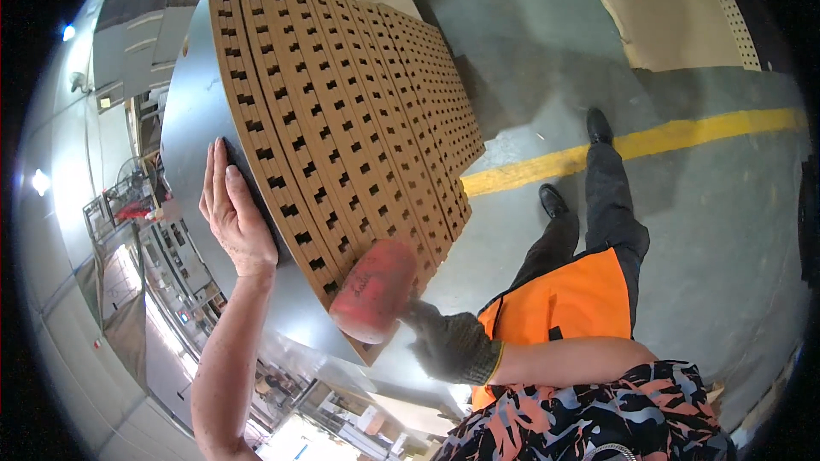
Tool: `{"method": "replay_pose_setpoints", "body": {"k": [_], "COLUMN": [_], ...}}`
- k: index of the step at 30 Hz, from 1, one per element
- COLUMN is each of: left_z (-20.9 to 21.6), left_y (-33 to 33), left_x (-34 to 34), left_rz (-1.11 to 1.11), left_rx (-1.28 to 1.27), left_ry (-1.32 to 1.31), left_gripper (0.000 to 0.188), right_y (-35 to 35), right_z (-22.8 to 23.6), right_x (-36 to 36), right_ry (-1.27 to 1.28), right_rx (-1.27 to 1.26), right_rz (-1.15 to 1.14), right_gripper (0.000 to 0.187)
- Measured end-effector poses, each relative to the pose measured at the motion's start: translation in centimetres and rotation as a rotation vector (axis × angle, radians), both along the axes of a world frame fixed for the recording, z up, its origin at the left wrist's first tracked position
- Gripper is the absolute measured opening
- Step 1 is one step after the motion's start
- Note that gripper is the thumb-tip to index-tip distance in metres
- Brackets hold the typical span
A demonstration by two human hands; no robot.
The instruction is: The person positions two black boards and then uses a mallet to hammer a stack of pegboard panels together.
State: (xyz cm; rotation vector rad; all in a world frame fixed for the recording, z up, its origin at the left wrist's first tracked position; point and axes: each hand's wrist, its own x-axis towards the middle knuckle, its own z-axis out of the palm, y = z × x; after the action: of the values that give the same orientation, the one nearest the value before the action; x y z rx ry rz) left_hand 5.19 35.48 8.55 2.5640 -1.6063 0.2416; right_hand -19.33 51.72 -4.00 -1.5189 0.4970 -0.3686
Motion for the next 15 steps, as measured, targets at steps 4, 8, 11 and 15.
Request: {"method": "replay_pose_setpoints", "body": {"k": [4,8,11,15], "left_z": [-0.5,-0.4,-0.3,-0.2], "left_y": [-1.0,-0.8,-0.5,0.3], "left_x": [-0.4,0.3,0.4,1.4], "left_rz": [-0.01,-0.067,-0.039,-0.089], "left_rx": [-0.009,-0.03,-0.026,-0.027], "left_ry": [0.035,0.064,0.067,0.086], "left_gripper": [0.046,0.046,0.046,0.048], "right_y": [-2.4,-5.6,-7.1,-9.3], "right_z": [-2.9,0.0,-1.5,-3.0], "right_x": [0.9,1.5,1.2,1.7], "right_ry": [0.058,0.229,0.287,0.428], "right_rx": [-0.627,-0.476,0.042,0.314], "right_rz": [-0.345,-0.051,-0.107,-0.392], "right_gripper": [0.065,0.057,0.052,0.049]}}
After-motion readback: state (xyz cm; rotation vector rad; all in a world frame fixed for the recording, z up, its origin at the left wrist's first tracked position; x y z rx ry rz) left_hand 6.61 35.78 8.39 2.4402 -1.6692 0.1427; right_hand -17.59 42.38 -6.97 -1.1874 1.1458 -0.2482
